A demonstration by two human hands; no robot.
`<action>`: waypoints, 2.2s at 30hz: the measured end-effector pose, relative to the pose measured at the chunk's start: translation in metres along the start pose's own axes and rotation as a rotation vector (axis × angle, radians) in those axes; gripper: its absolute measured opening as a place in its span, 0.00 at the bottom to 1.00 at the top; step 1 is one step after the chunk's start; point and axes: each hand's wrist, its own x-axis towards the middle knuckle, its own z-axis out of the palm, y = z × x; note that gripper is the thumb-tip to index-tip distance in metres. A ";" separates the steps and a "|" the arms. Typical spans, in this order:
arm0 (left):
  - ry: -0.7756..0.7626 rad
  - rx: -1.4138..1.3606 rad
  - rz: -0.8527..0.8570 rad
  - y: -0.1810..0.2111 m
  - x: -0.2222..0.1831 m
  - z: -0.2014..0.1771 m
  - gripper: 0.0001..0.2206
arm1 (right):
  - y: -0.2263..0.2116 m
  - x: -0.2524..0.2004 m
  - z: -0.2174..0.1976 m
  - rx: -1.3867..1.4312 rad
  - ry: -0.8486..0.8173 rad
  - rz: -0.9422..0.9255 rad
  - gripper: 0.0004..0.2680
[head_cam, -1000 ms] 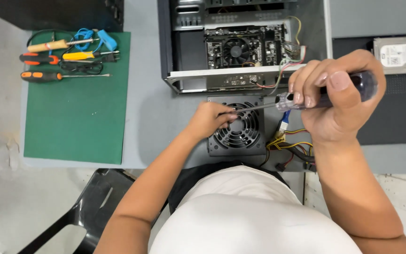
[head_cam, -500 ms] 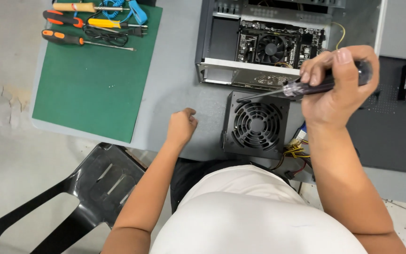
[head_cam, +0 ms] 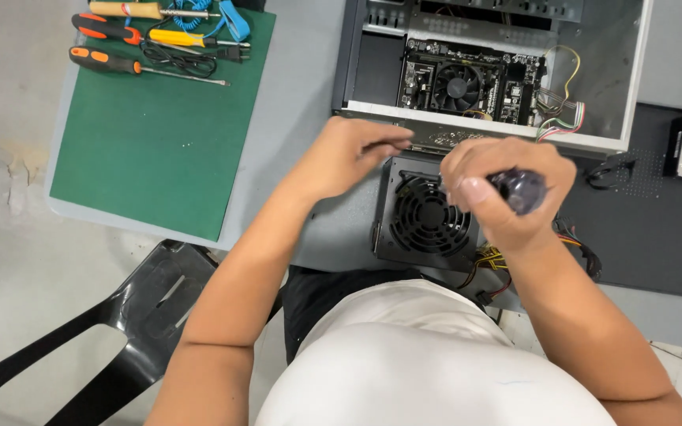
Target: The person cleans a RAM stick and the interior of a computer case with a brush, then uses a screwdriver to disassemble the fan from a power supply unit.
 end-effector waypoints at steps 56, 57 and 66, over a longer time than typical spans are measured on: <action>-0.072 -0.165 -0.007 -0.019 0.017 0.025 0.02 | -0.003 0.073 -0.016 -0.118 -0.587 0.411 0.06; -0.087 -0.279 -0.001 -0.022 0.016 0.024 0.03 | 0.001 0.071 -0.014 -0.016 -0.552 0.418 0.04; -0.184 -0.567 -0.024 -0.005 0.030 0.023 0.12 | 0.006 0.053 -0.021 -0.123 -0.237 0.251 0.04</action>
